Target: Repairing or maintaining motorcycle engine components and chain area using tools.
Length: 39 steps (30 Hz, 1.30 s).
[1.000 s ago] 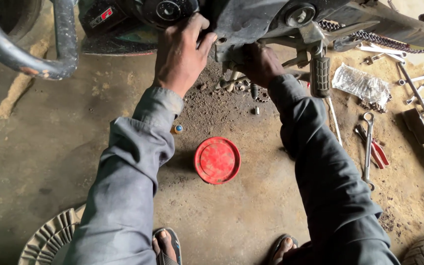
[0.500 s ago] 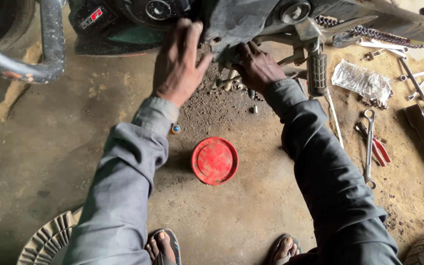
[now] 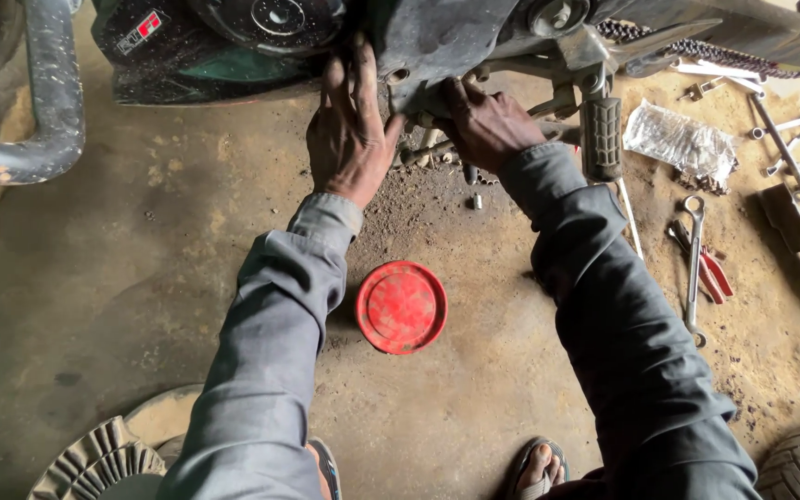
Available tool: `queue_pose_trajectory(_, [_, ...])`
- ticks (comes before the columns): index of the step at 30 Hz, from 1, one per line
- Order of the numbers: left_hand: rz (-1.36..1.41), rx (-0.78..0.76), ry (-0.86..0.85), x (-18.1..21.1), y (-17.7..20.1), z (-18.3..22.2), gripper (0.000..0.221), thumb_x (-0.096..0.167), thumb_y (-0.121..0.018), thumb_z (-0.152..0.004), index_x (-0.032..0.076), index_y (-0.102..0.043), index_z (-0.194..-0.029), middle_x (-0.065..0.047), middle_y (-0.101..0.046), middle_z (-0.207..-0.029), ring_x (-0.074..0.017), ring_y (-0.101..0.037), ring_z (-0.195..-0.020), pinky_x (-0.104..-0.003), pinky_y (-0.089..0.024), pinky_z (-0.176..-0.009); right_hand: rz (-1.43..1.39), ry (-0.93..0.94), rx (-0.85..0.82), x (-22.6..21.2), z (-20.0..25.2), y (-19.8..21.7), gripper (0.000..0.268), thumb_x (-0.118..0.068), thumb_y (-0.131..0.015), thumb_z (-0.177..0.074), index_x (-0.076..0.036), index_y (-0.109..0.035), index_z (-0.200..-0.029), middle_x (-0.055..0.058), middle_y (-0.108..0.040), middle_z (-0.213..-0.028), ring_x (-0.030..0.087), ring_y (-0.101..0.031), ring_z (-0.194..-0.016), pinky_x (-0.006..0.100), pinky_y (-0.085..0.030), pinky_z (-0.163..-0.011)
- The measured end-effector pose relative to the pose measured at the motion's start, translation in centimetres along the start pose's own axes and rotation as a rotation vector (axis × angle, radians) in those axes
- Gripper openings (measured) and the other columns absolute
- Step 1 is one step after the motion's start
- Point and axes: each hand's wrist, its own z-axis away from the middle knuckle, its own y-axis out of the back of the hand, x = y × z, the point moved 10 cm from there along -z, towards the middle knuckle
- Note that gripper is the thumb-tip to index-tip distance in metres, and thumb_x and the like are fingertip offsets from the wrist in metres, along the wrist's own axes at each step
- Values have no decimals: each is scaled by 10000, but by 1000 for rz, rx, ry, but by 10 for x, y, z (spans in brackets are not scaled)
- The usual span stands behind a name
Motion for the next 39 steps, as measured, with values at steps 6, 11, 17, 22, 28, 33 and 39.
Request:
queue_pose_trajectory(6, [-1, 37, -1, 6, 1, 3, 1218, 286, -904, -909, 153, 23, -1687, -299, -352, -1600, -484, -499, -1415, -493, -577, -1052, 30, -14, 18, -6, -1, 19, 541, -300, -619, -1071, 99, -413, -1374, 275, -659, -1027, 263, -611, -475, 376, -537, -410])
queue_pose_trajectory(11, [13, 46, 28, -1, 1, -9, 1037, 383, -859, -962, 140, -121, -1648, -291, -450, -1510, -431, -572, -1338, -480, -588, -1025, -93, -97, 111, -1, 2, 27, 652, -346, -722, -925, 44, -436, -1363, 267, -684, -920, 312, -646, -538, 436, -562, -490])
queue_pose_trajectory(17, [98, 2, 58, -8, 15, -29, 794, 460, -787, -1052, 86, -305, -1560, -226, -575, -1466, -335, -691, -1242, -415, -629, -985, -384, 9, 222, 7, 0, 20, 404, -279, -716, -1035, -17, -566, -1305, 201, -761, -1103, 296, -775, -807, 419, -643, -702])
queue_pose_trajectory(22, [127, 59, -34, 28, 68, -40, 848, 386, -861, -1046, 68, -266, -1560, -242, -608, -1462, -352, -721, -1183, -426, -632, -964, -456, 55, 316, 6, 12, 21, 334, -240, -702, -1079, -37, -588, -1319, 200, -770, -1184, 308, -786, -966, 413, -652, -796])
queue_pose_trajectory(28, [249, -119, 182, 16, 55, -43, 996, 375, -905, -965, 68, -188, -1584, -205, -656, -1431, -349, -763, -896, -438, -623, -852, -30, -313, -152, 47, 28, -20, 527, -440, -632, -1089, -27, -526, -1399, 256, -704, -985, 294, -679, -713, 401, -595, -575])
queue_pose_trajectory(33, [-72, 43, -56, 27, 58, -41, 1157, 424, -945, -906, 18, -120, -1610, -343, -643, -1211, -425, -666, -841, -529, -502, -823, -121, -186, 114, 29, 56, 53, 344, -306, -611, -1055, -9, -671, -1219, 185, -665, -1212, 228, -661, -643, 326, -550, -458])
queue_pose_trajectory(39, [-265, -240, 110, 27, 59, -51, 1112, 607, -882, -977, 26, -208, -1645, -251, -683, -837, -391, -643, -707, -561, -462, -760, -257, -266, 177, 107, 92, 51, 303, -273, -560, -1091, -101, -679, -1310, 165, -512, -1511, 283, -666, -869, 439, -560, -605])
